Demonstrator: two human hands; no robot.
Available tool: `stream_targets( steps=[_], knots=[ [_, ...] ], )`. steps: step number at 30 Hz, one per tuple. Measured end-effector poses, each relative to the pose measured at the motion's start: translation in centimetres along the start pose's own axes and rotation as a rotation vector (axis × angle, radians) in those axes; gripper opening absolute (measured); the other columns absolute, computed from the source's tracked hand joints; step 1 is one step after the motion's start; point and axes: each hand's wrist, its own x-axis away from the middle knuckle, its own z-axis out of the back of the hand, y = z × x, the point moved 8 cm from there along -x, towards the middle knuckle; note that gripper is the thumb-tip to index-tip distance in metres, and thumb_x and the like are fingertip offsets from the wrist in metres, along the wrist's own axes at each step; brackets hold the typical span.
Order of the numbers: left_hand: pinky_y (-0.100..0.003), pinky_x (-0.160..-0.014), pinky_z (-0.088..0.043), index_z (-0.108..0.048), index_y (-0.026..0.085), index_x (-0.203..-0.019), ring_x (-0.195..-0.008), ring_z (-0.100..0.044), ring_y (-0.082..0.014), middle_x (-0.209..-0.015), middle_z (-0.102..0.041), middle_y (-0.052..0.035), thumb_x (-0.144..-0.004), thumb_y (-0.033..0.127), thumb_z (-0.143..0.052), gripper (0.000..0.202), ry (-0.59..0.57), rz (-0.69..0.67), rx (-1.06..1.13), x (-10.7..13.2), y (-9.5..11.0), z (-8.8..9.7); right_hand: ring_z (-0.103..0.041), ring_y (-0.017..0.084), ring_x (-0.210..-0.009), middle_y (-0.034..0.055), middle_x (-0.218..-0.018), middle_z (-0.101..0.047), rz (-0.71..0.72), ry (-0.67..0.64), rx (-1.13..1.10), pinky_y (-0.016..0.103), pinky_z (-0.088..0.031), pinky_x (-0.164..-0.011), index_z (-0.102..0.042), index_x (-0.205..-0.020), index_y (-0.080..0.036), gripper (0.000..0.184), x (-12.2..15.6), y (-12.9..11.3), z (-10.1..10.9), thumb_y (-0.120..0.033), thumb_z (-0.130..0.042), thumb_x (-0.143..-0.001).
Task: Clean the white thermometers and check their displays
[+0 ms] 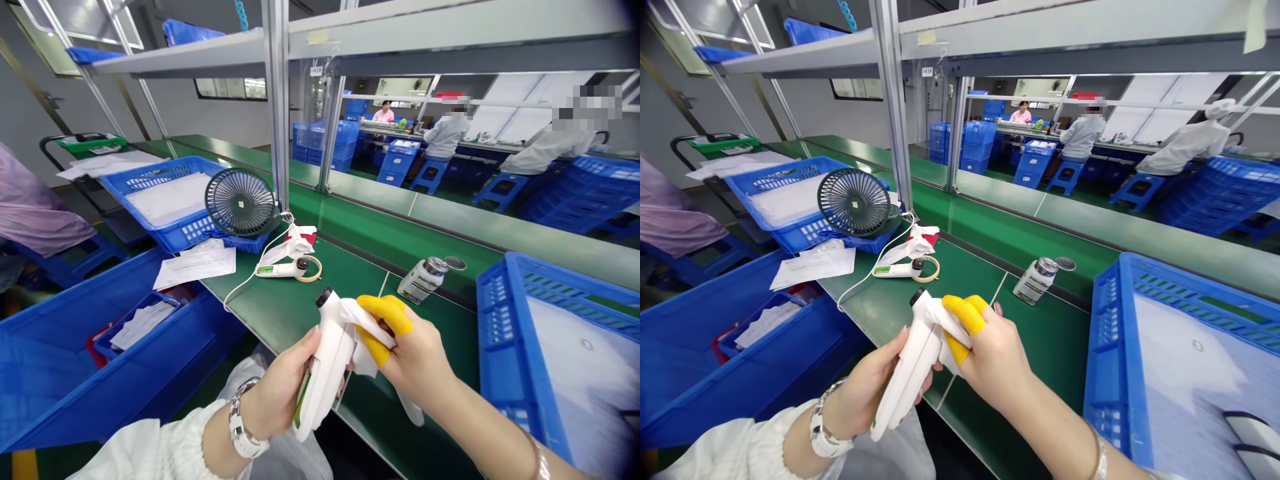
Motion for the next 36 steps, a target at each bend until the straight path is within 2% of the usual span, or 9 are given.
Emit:
stream_targets(
  steps=[4, 10, 13, 16, 18, 24, 26, 31, 36],
  knots=[
    [-0.022, -0.048, -0.041, -0.058, 0.011, -0.100, -0.054, -0.057, -0.0129, -0.077, -0.065, -0.0106, -0.087, 0.046, -0.045, 0.040, -0.008, -0.001, -0.016, 0.0, -0.2, -0.1, -0.059, 0.013, -0.060, 0.0037, -0.076, -0.061, 0.008, 0.007, -0.004, 0.024, -0.048, -0.053, -0.062, -0.096, -0.018, 0.022, -0.3, 0.0, 0.5, -0.015, -0.049, -0.079],
    [-0.022, -0.047, -0.041, -0.059, 0.011, -0.095, -0.051, -0.057, -0.0125, -0.069, -0.064, -0.0075, -0.087, 0.046, -0.047, 0.038, 0.038, 0.038, -0.019, -0.4, -0.9, 0.2, -0.058, 0.015, -0.056, 0.0056, -0.066, -0.060, 0.114, -0.029, 0.049, 0.025, -0.043, -0.048, -0.066, -0.087, -0.014, 0.018, 0.2, -0.9, -0.6, -0.020, -0.050, -0.082],
    [-0.023, -0.052, -0.045, -0.060, 0.012, -0.090, -0.052, -0.058, -0.0139, -0.061, -0.062, -0.0045, -0.087, 0.040, -0.048, 0.031, 0.059, -0.002, 0.017, -0.6, -0.4, 0.1, -0.053, 0.015, -0.054, 0.0062, -0.066, -0.059, 0.230, -0.088, -0.035, 0.027, -0.040, -0.048, -0.065, -0.089, -0.013, 0.022, 0.9, -3.5, -1.4, -0.027, -0.049, -0.085],
    [-0.025, -0.053, -0.046, -0.063, 0.008, -0.085, -0.054, -0.060, -0.0165, -0.060, -0.063, -0.0085, -0.089, 0.045, -0.041, 0.043, 0.074, 0.059, 0.045, -0.6, -0.3, -0.1, -0.045, 0.013, -0.049, 0.0054, -0.064, -0.057, 0.419, -0.206, -0.177, 0.027, -0.034, -0.045, -0.064, -0.080, -0.013, 0.026, 1.8, -7.1, -2.2, -0.023, -0.041, -0.088],
    [-0.024, -0.049, -0.044, -0.063, 0.006, -0.081, -0.051, -0.060, -0.0167, -0.057, -0.061, -0.0096, -0.089, 0.050, -0.037, 0.052, 0.091, 0.124, 0.055, -0.4, -0.6, 0.1, -0.043, 0.013, -0.048, 0.0042, -0.063, -0.056, 0.482, -0.207, -0.193, 0.028, -0.032, -0.046, -0.063, -0.078, -0.014, 0.026, 1.9, -7.9, -2.2, -0.018, -0.040, -0.087],
    [-0.020, -0.043, -0.039, -0.063, 0.011, -0.082, -0.043, -0.052, -0.0109, -0.052, -0.059, -0.0031, -0.084, 0.048, -0.050, 0.039, 0.102, -0.006, 0.000, -0.5, -0.2, 1.0, -0.050, 0.015, -0.058, 0.0075, -0.073, -0.063, 0.221, 0.093, 0.186, 0.028, -0.034, -0.054, -0.066, -0.091, -0.014, 0.017, 0.1, -2.2, -0.3, -0.016, -0.052, -0.083],
    [-0.020, -0.043, -0.039, -0.062, 0.011, -0.078, -0.043, -0.053, -0.0112, -0.052, -0.059, -0.0037, -0.084, 0.050, -0.050, 0.041, 0.115, -0.004, -0.016, -0.5, -0.3, 1.1, -0.049, 0.014, -0.058, 0.0069, -0.073, -0.063, 0.218, 0.072, 0.158, 0.029, -0.034, -0.053, -0.066, -0.092, -0.014, 0.017, 0.4, -2.6, -0.4, -0.019, -0.052, -0.084],
    [-0.024, -0.052, -0.046, -0.064, 0.006, -0.086, -0.057, -0.063, -0.0172, -0.065, -0.066, -0.0110, -0.088, 0.050, -0.039, 0.051, 0.086, 0.121, 0.101, -0.1, -0.6, 0.6, -0.045, 0.012, -0.052, 0.0004, -0.062, -0.057, 0.461, -0.149, -0.214, 0.029, -0.028, -0.049, -0.061, -0.072, -0.018, 0.024, 2.1, -7.6, -1.8, -0.016, -0.042, -0.087],
    [-0.020, -0.045, -0.041, -0.062, 0.013, -0.085, -0.045, -0.055, -0.0114, -0.055, -0.060, -0.0020, -0.083, 0.047, -0.052, 0.035, 0.103, -0.025, 0.027, -0.2, 0.2, 1.4, -0.050, 0.015, -0.059, 0.0067, -0.073, -0.064, 0.266, 0.076, 0.103, 0.029, -0.033, -0.054, -0.065, -0.081, -0.015, 0.011, 0.3, -3.7, -0.1, -0.015, -0.054, -0.082]
  ],
)
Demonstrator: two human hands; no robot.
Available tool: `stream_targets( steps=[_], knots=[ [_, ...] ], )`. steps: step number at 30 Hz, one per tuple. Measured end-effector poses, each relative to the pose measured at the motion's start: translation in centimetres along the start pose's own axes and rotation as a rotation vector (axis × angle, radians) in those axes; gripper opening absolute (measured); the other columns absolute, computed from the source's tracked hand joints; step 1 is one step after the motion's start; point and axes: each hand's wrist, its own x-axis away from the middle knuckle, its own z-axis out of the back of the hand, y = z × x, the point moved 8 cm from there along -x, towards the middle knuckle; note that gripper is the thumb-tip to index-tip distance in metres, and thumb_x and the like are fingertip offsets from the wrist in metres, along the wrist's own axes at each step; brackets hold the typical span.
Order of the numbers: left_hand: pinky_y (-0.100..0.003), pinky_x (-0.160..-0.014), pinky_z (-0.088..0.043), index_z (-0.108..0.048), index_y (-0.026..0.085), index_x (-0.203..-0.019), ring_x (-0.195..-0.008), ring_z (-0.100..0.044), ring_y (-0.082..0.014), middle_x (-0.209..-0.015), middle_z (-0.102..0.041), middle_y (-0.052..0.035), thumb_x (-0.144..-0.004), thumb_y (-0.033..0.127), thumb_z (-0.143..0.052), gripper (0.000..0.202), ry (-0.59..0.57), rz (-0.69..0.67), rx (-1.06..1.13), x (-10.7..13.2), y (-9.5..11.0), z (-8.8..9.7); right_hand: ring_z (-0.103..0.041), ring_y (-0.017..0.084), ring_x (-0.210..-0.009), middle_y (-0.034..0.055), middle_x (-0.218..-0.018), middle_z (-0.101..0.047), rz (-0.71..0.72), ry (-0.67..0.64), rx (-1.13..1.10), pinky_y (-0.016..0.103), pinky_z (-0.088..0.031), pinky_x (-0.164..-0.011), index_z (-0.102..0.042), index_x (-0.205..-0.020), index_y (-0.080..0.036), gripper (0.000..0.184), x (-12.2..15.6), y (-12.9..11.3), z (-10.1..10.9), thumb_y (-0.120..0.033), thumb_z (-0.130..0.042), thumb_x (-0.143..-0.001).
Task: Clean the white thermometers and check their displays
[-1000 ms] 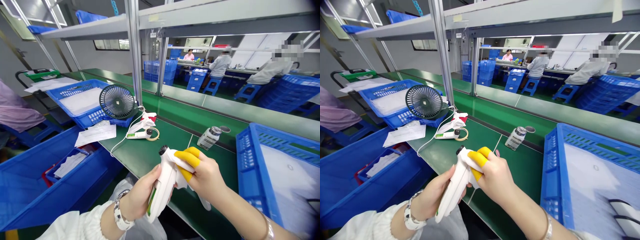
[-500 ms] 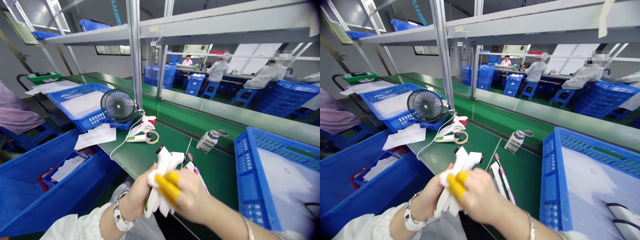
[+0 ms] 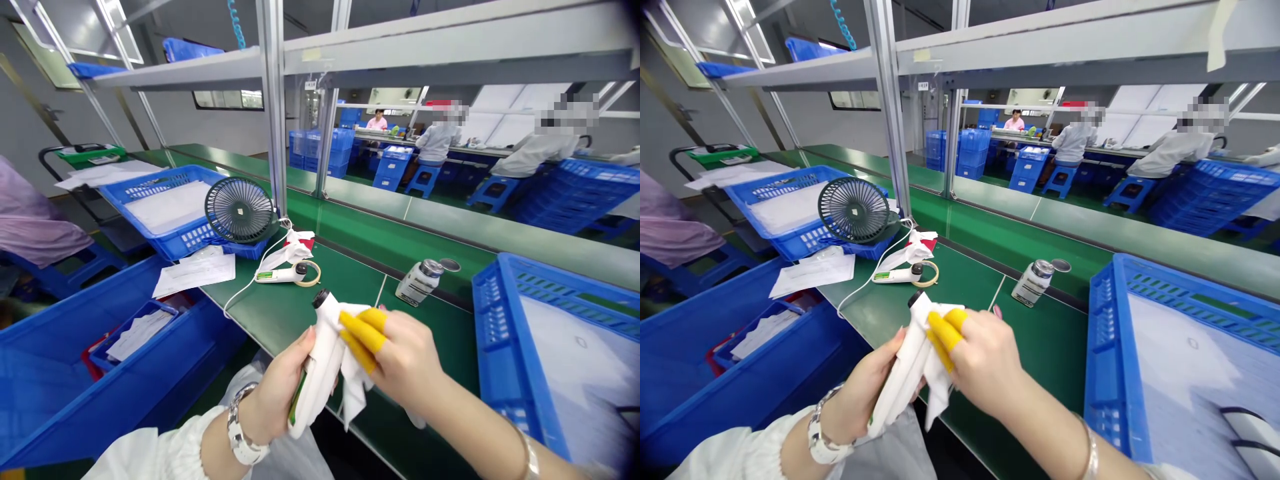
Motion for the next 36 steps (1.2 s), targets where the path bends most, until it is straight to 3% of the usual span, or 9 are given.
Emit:
stream_targets(
  steps=[2, 7, 12, 14, 19, 23, 29, 33, 36],
  knots=[
    [-0.020, -0.043, -0.039, -0.061, 0.013, -0.080, -0.041, -0.052, -0.0105, -0.051, -0.058, -0.0013, -0.083, 0.049, -0.052, 0.038, 0.012, 0.010, -0.024, -0.1, -0.3, 0.2, -0.049, 0.015, -0.058, 0.0071, -0.072, -0.063, -0.028, -0.013, 0.014, 0.029, -0.033, -0.053, -0.065, -0.080, -0.014, 0.010, 0.1, 0.3, 0.0, -0.016, -0.055, -0.081],
    [-0.025, -0.055, -0.047, -0.064, 0.005, -0.087, -0.059, -0.063, -0.0174, -0.067, -0.067, -0.0113, -0.086, 0.050, -0.043, 0.049, -0.045, 0.143, 0.087, 0.2, -1.0, -0.7, -0.045, 0.012, -0.052, 0.0003, -0.062, -0.057, 0.188, -0.230, -0.362, 0.028, -0.027, -0.047, -0.060, -0.071, -0.017, 0.016, 0.9, -4.4, -1.2, -0.017, -0.050, -0.084],
    [-0.024, -0.054, -0.045, -0.063, 0.013, -0.097, -0.054, -0.061, -0.0151, -0.066, -0.066, -0.0048, -0.084, 0.039, -0.054, 0.031, -0.056, 0.016, 0.070, 0.2, -0.1, -1.0, -0.051, 0.014, -0.057, 0.0045, -0.069, -0.061, 0.002, -0.008, -0.086, 0.028, -0.034, -0.053, -0.064, -0.088, -0.015, 0.012, 0.4, 0.1, 0.6, -0.016, -0.052, -0.084],
    [-0.023, -0.048, -0.043, -0.063, 0.014, -0.095, -0.048, -0.058, -0.0136, -0.061, -0.064, -0.0031, -0.083, 0.039, -0.055, 0.029, -0.030, -0.007, 0.045, 0.0, -0.1, -0.8, -0.051, 0.014, -0.057, 0.0048, -0.070, -0.062, -0.025, -0.027, -0.044, 0.028, -0.035, -0.053, -0.064, -0.091, -0.015, 0.013, 0.4, 1.0, 0.5, -0.018, -0.053, -0.084],
    [-0.023, -0.049, -0.043, -0.065, 0.007, -0.083, -0.050, -0.059, -0.0148, -0.059, -0.064, -0.0084, -0.085, 0.049, -0.047, 0.046, -0.017, 0.104, 0.065, -0.4, -0.7, -1.1, -0.042, 0.011, -0.052, -0.0001, -0.064, -0.055, 0.223, -0.363, -0.362, 0.028, -0.026, -0.048, -0.058, -0.069, -0.018, 0.019, 1.5, -4.5, -2.1, -0.017, -0.049, -0.085],
    [-0.020, -0.050, -0.043, -0.064, 0.007, -0.083, -0.050, -0.060, -0.0121, -0.059, -0.064, -0.0065, -0.084, 0.043, -0.052, 0.038, 0.056, 0.012, 0.050, -0.9, 0.7, -0.4, -0.041, 0.011, -0.053, -0.0007, -0.066, -0.054, 0.346, -0.483, -0.424, 0.029, -0.025, -0.049, -0.057, -0.070, -0.018, 0.018, 2.6, -6.7, -2.7, -0.020, -0.049, -0.086],
    [-0.025, -0.054, -0.046, -0.060, 0.009, -0.088, -0.052, -0.061, -0.0160, -0.063, -0.066, -0.0086, -0.079, 0.039, -0.057, 0.031, 0.010, 0.101, 0.071, -1.2, 0.2, 0.5, -0.043, 0.012, -0.052, 0.0017, -0.065, -0.056, 0.264, -0.376, -0.430, 0.029, -0.027, -0.048, -0.059, -0.070, -0.016, 0.020, 1.3, -3.8, -1.4, -0.019, -0.047, -0.085],
    [-0.023, -0.056, -0.045, -0.057, 0.014, -0.099, -0.060, -0.062, -0.0149, -0.073, -0.065, -0.0050, -0.076, 0.028, -0.062, 0.028, -0.067, -0.093, 0.040, -1.0, 1.8, 0.6, -0.041, 0.010, -0.048, -0.0003, -0.060, -0.052, 0.079, -0.307, -0.407, 0.026, -0.028, -0.047, -0.061, -0.086, -0.017, 0.014, 0.7, 0.3, -1.3, -0.019, -0.047, -0.087],
    [-0.021, -0.056, -0.044, -0.057, 0.015, -0.096, -0.063, -0.061, -0.0123, -0.085, -0.063, -0.0045, -0.078, 0.027, -0.063, 0.023, -0.054, -0.218, -0.052, -0.5, 2.9, 0.4, -0.053, 0.014, -0.065, 0.0045, -0.077, -0.059, -0.136, -0.321, -0.351, 0.027, -0.041, -0.057, -0.059, -0.103, -0.018, 0.021, 1.0, 3.5, -2.3, -0.025, -0.048, -0.087]
  ],
)
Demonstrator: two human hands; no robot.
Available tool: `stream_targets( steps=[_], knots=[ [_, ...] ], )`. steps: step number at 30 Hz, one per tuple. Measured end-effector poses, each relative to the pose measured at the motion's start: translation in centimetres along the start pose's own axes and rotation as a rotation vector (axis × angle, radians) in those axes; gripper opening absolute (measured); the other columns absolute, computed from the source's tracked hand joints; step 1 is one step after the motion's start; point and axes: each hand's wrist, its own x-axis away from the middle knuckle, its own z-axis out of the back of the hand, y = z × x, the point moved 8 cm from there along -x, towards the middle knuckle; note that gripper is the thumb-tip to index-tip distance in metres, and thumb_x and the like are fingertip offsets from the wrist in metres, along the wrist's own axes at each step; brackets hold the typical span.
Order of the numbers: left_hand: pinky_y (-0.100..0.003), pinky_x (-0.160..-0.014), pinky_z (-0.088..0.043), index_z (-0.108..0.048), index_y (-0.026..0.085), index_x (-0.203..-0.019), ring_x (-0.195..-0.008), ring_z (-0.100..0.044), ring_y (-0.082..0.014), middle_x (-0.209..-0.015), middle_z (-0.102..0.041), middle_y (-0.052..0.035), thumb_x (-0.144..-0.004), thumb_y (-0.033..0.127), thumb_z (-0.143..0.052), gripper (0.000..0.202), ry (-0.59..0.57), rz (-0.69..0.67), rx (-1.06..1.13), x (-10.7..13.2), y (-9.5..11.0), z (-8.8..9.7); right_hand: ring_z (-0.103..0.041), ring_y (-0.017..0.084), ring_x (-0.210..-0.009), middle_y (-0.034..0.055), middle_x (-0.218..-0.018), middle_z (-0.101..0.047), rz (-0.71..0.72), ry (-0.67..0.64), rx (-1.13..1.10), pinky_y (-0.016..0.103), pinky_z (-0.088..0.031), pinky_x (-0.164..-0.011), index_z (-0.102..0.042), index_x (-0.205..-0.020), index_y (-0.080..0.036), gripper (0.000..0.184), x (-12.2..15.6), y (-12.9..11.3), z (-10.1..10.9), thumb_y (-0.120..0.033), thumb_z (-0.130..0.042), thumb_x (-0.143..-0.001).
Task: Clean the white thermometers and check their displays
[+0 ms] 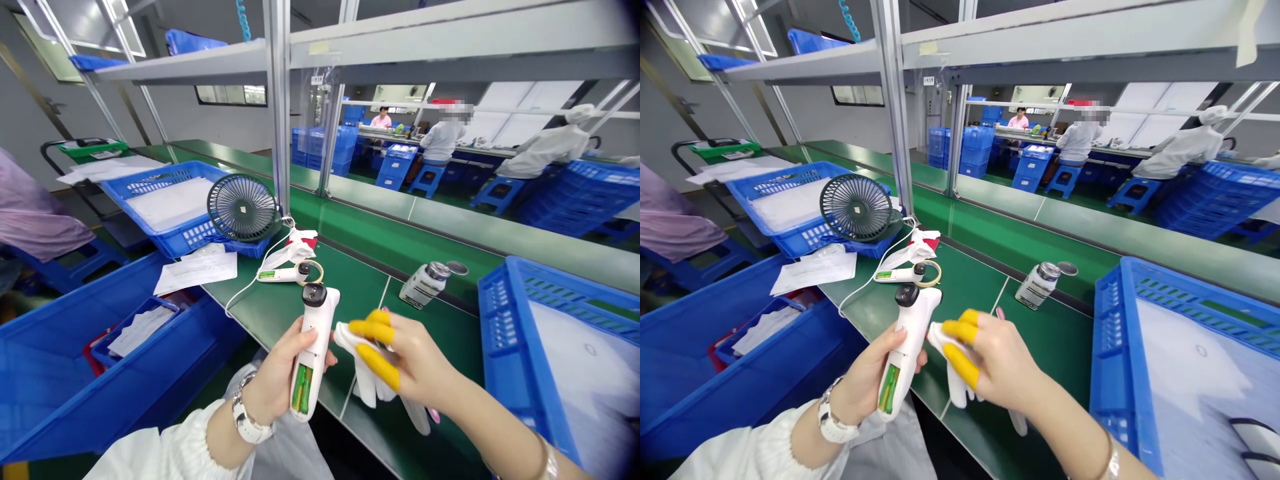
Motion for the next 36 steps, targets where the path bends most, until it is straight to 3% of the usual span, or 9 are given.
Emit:
stream_targets(
  steps=[3, 5, 8, 11, 15, 20, 24, 30, 36],
  knots=[
    [-0.021, -0.060, -0.044, -0.059, 0.014, -0.093, -0.066, -0.058, -0.0101, -0.089, -0.061, -0.0043, -0.079, 0.029, -0.062, 0.021, 0.028, -0.076, -0.042, 0.2, 0.6, -0.4, -0.057, 0.020, -0.082, 0.0106, -0.097, -0.060, -0.235, 0.013, -0.031, 0.034, -0.048, -0.067, -0.053, -0.113, -0.017, 0.033, 0.2, 1.8, -0.7, -0.038, -0.049, -0.086],
    [-0.021, -0.062, -0.044, -0.059, 0.014, -0.092, -0.065, -0.057, -0.0093, -0.086, -0.061, -0.0033, -0.079, 0.029, -0.064, 0.021, 0.031, -0.095, -0.033, 0.3, 0.5, -0.8, -0.056, 0.015, -0.067, 0.0056, -0.081, -0.061, -0.319, -0.087, -0.156, 0.027, -0.048, -0.057, -0.056, -0.101, -0.016, 0.028, 0.5, 1.4, -2.6, -0.040, -0.050, -0.086],
    [-0.023, -0.064, -0.045, -0.059, 0.018, -0.097, -0.065, -0.057, -0.0094, -0.085, -0.062, -0.0012, -0.077, 0.028, -0.065, 0.023, 0.024, -0.123, -0.017, 0.4, 0.4, -1.4, -0.048, 0.009, -0.048, -0.0016, -0.060, -0.055, -0.334, -0.224, -0.344, 0.019, -0.037, -0.041, -0.054, -0.080, -0.017, 0.018, 1.0, -0.7, -5.4, -0.035, -0.055, -0.084],
    [-0.026, -0.071, -0.047, -0.055, 0.022, -0.108, -0.077, -0.061, -0.0138, -0.094, -0.064, -0.0021, -0.077, 0.027, -0.066, 0.033, 0.014, -0.147, -0.057, 0.6, 0.4, -1.9, -0.049, 0.009, -0.048, -0.0017, -0.062, -0.056, -0.328, -0.185, -0.482, 0.018, -0.033, -0.038, -0.053, -0.084, -0.018, 0.013, 1.3, -2.0, -6.4, -0.029, -0.058, -0.083],
    [-0.033, -0.082, -0.048, -0.053, 0.020, -0.113, -0.091, -0.061, -0.0202, -0.103, -0.064, -0.0063, -0.083, 0.033, -0.059, 0.033, 0.000, -0.180, -0.035, 0.7, 0.8, -2.3, -0.050, 0.009, -0.052, -0.0021, -0.064, -0.053, -0.481, -0.211, -0.751, 0.018, -0.035, -0.041, -0.048, -0.087, -0.018, 0.012, 2.0, -1.6, -7.4, -0.026, -0.056, -0.083],
    [-0.038, -0.084, -0.048, -0.057, 0.015, -0.113, -0.090, -0.063, -0.0241, -0.095, -0.066, -0.0091, -0.090, 0.045, -0.039, 0.042, 0.057, -0.045, 0.115, 0.6, 0.3, -2.1, -0.043, 0.007, -0.053, -0.0024, -0.070, -0.050, -0.574, -0.227, -0.913, 0.018, -0.036, -0.045, -0.047, -0.104, -0.018, 0.027, 1.7, -1.2, -6.3, -0.029, -0.058, -0.081],
    [-0.036, -0.091, -0.045, -0.058, 0.015, -0.114, -0.102, -0.060, -0.0240, -0.107, -0.065, -0.0090, -0.090, 0.040, -0.043, 0.038, 0.057, -0.031, 0.155, 0.9, 0.5, -2.1, -0.050, 0.010, -0.060, -0.0013, -0.075, -0.050, -0.566, -0.158, -1.066, 0.023, -0.045, -0.052, -0.041, -0.120, -0.021, 0.042, 1.3, -1.1, -5.3, -0.035, -0.056, -0.084],
    [-0.037, -0.098, -0.042, -0.059, 0.015, -0.112, -0.113, -0.054, -0.0255, -0.113, -0.064, -0.0087, -0.089, 0.037, -0.048, 0.034, 0.066, -0.086, 0.160, 1.2, 1.8, -1.9, -0.061, 0.016, -0.074, 0.0031, -0.084, -0.056, -0.555, -0.101, -1.180, 0.028, -0.051, -0.061, -0.039, -0.121, -0.022, 0.041, 1.1, -1.3, -5.0, -0.035, -0.055, -0.085],
    [-0.036, -0.090, -0.047, -0.060, 0.014, -0.108, -0.103, -0.059, -0.0235, -0.106, -0.065, -0.0083, -0.090, 0.033, -0.045, 0.031, 0.054, -0.107, 0.190, 1.6, 2.7, -2.1, -0.061, 0.012, -0.070, 0.0068, -0.097, -0.060, -0.561, -0.085, -1.273, 0.023, -0.051, -0.058, -0.040, -0.118, -0.022, 0.038, 1.0, -1.6, -5.0, -0.032, -0.056, -0.085]
  ],
)
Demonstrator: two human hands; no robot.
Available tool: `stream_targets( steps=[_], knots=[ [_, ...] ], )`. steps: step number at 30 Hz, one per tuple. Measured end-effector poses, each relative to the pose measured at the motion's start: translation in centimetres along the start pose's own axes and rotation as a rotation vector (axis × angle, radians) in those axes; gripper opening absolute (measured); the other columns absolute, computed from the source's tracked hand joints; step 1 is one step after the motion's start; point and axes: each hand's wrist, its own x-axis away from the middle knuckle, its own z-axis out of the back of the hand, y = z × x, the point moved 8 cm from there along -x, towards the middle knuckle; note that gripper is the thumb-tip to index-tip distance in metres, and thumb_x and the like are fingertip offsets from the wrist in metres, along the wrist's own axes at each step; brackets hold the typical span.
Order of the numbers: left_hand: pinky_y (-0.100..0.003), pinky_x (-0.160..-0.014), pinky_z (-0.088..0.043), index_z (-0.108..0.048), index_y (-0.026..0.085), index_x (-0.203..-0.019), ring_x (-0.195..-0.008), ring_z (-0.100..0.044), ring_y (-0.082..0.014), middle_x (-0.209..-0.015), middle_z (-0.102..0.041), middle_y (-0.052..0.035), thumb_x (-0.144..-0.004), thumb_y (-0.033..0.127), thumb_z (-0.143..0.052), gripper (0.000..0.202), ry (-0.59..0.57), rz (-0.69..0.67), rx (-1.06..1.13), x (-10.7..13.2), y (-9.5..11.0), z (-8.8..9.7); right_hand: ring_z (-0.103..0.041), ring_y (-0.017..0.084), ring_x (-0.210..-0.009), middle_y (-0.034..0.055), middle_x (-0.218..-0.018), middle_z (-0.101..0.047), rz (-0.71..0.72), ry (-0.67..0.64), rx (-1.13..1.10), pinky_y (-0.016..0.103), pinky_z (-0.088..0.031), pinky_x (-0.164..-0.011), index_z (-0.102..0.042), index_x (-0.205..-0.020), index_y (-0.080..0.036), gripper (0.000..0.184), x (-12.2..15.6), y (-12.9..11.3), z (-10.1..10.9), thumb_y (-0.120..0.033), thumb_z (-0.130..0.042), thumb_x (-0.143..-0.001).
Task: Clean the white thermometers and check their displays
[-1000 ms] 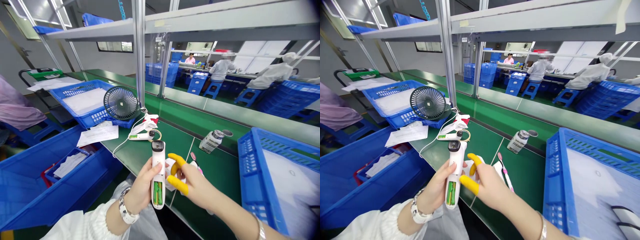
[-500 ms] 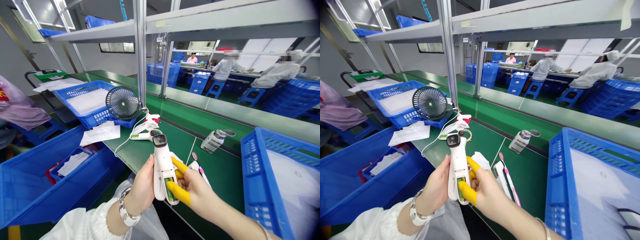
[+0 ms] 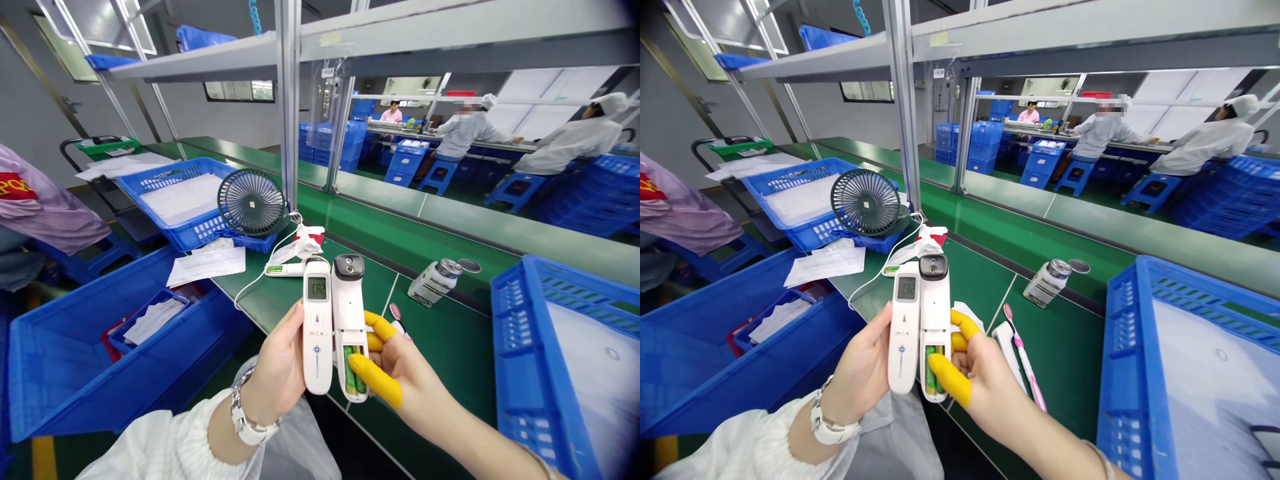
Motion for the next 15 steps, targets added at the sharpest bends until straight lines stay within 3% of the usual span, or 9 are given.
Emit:
stream_targets(
  steps=[5, 9, 11, 15],
  knots=[
    [-0.031, -0.073, -0.050, -0.061, 0.013, -0.101, -0.078, -0.061, -0.0182, -0.085, -0.065, -0.0070, -0.088, 0.040, -0.046, 0.033, -0.018, -0.002, -0.044, 0.1, 0.0, 0.4, -0.062, 0.013, -0.075, 0.0062, -0.099, -0.061, 0.016, -0.009, -0.016, 0.023, -0.052, -0.060, -0.040, -0.121, -0.024, 0.038, 0.1, 0.0, -0.1, -0.030, -0.056, -0.086],
    [-0.022, -0.061, -0.046, -0.059, 0.016, -0.088, -0.063, -0.055, -0.0096, -0.076, -0.061, -0.0017, -0.080, 0.031, -0.062, 0.017, -0.022, -0.147, -0.228, 0.1, 1.2, 0.6, -0.062, 0.016, -0.089, 0.0069, -0.105, -0.061, 0.076, 0.000, -0.018, 0.025, -0.053, -0.068, -0.041, -0.123, -0.027, 0.041, 0.2, -0.4, 0.2, -0.033, -0.057, -0.086],
    [-0.019, -0.058, -0.043, -0.055, 0.017, -0.085, -0.059, -0.052, -0.0065, -0.076, -0.059, 0.0011, -0.076, 0.023, -0.068, 0.017, -0.035, -0.205, -0.301, 0.2, 1.7, 0.5, -0.061, 0.015, -0.086, 0.0070, -0.107, -0.061, 0.047, 0.017, -0.027, 0.023, -0.053, -0.065, -0.041, -0.123, -0.027, 0.042, 0.3, -0.3, 0.3, -0.034, -0.058, -0.085],
    [-0.019, -0.054, -0.041, -0.054, 0.015, -0.083, -0.055, -0.051, -0.0057, -0.072, -0.056, 0.0012, -0.083, 0.035, -0.058, 0.020, -0.080, -0.192, -0.323, 0.1, 1.5, 0.2, -0.059, 0.011, -0.073, 0.0054, -0.105, -0.062, -0.041, 0.061, -0.028, 0.019, -0.050, -0.058, -0.040, -0.123, -0.028, 0.043, 0.4, -0.1, 0.6, -0.035, -0.058, -0.085]
  ],
)
